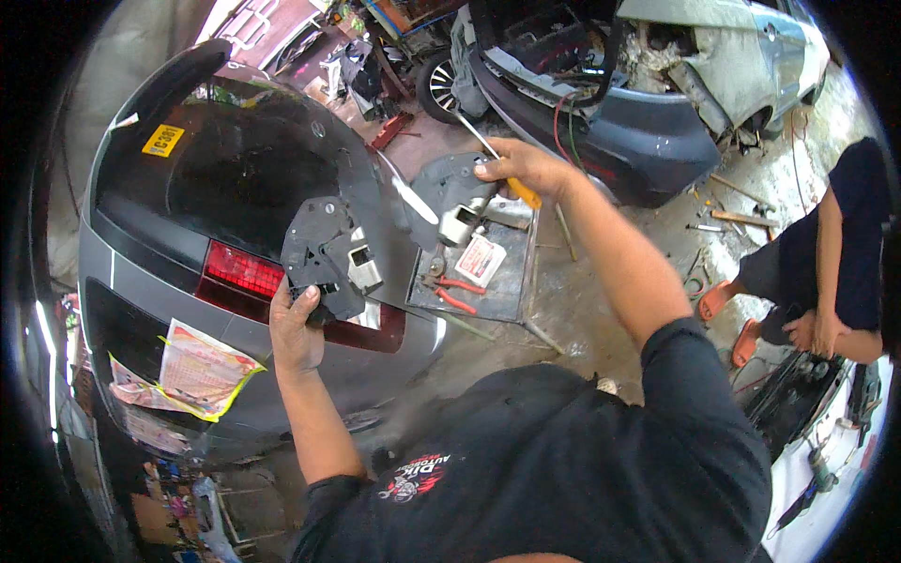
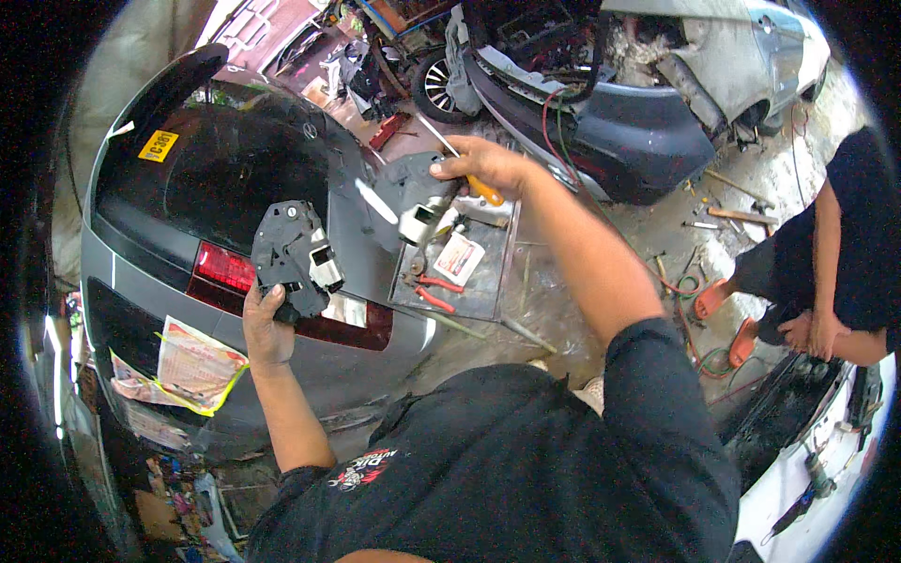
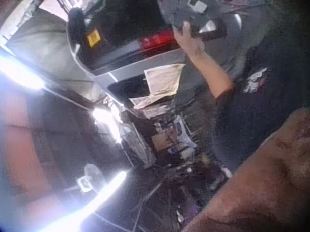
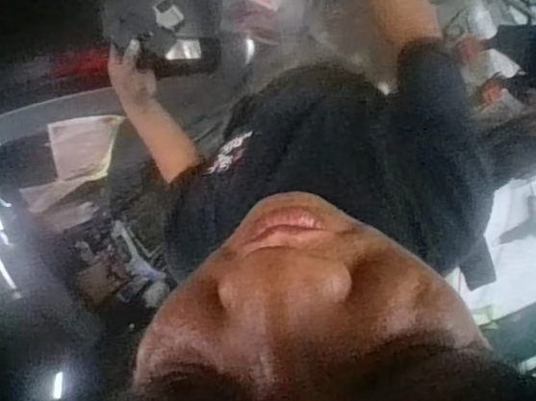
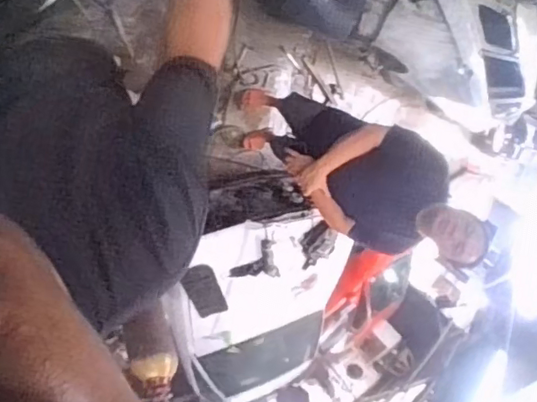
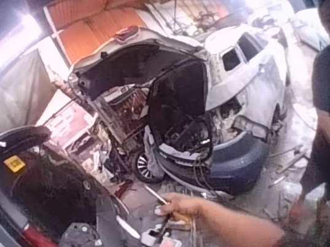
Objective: The person uses a screwdriver to pry apart and manipulate a black plastic car component, likely a door lock actuator. They repeatedly insert the tool into slots to separate sections and inspect the internal mechanism while holding the part in their hands.
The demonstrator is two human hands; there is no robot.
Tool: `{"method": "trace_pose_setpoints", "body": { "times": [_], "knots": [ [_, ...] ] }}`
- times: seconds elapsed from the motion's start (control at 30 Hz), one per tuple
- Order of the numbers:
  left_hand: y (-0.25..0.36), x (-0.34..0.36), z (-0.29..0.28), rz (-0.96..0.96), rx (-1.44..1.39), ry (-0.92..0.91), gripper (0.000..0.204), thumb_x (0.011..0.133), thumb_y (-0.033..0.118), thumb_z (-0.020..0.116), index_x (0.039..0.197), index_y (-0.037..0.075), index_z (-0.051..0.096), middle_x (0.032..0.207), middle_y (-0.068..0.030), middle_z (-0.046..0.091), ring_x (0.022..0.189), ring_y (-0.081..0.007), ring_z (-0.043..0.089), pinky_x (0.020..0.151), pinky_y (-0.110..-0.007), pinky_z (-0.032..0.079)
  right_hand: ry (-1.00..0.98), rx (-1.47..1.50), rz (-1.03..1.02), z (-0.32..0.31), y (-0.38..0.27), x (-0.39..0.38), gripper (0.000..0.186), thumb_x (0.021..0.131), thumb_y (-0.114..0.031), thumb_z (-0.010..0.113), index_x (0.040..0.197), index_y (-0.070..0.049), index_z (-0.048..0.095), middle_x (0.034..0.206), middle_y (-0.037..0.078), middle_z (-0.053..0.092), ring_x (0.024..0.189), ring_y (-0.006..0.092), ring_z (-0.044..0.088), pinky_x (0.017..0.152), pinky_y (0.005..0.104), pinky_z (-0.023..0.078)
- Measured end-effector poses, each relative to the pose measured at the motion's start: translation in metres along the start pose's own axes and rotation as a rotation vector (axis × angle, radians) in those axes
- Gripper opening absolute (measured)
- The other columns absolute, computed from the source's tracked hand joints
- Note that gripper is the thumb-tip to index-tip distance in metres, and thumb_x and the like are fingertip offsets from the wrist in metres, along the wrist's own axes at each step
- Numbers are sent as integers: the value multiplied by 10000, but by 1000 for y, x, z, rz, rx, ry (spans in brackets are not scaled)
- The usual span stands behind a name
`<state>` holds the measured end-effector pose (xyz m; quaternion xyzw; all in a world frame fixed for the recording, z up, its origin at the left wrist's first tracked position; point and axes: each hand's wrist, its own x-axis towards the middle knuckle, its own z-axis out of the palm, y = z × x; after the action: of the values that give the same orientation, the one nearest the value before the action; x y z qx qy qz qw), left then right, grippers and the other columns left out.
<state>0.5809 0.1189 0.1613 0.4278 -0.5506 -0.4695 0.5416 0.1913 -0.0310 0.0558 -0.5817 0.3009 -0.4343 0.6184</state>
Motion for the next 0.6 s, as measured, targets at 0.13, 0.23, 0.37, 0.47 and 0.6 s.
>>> {"method": "trace_pose_setpoints", "body": {
  "times": [0.13, 0.23, 0.37, 0.47, 0.6],
  "knots": [
    [21, 0, -1, -144, 99, -27, 571, 905, 164, 741, 1408, -41, 564, 1261, -120, 693, 1131, -225, 683, 1008, -391, 542, -335, -149, 134, -8, -16, 22, 487, 847, -339, 835, 1226, -79, 675, 938, -14, 659, 764, 76, 597, 623, 235, 445],
    [27, 0, 18, -218, 123, -68, 573, 897, 175, 731, 1403, -38, 567, 1239, -120, 697, 1101, -226, 692, 980, -388, 553, -506, -239, 186, -8, -19, 39, 466, 849, -332, 835, 1206, -72, 687, 943, -15, 664, 769, 80, 601, 625, 245, 454],
    [18, -11, 36, -256, 90, -47, 618, 885, 203, 790, 1404, -51, 571, 1251, -127, 701, 1110, -226, 684, 1014, -385, 531, -617, -185, 187, 0, -16, 40, 509, 838, -343, 844, 1234, -68, 681, 937, -16, 650, 737, 83, 602, 576, 232, 458],
    [11, -16, 53, -251, 144, -65, 617, 888, 209, 795, 1403, -51, 575, 1239, -123, 702, 1104, -218, 682, 1010, -384, 529, -711, -141, 109, 0, 4, 45, 429, 864, -374, 840, 1172, -126, 671, 864, -56, 611, 617, 68, 561, 505, 250, 440],
    [16, -26, 87, -283, 243, -73, 600, 895, 202, 793, 1400, -48, 586, 1238, -116, 700, 1106, -207, 673, 1003, -383, 524, -731, -109, 121, -6, 25, 44, 520, 858, -375, 837, 1266, -115, 649, 889, -45, 631, 628, 78, 575, 509, 255, 452]
  ]
}}
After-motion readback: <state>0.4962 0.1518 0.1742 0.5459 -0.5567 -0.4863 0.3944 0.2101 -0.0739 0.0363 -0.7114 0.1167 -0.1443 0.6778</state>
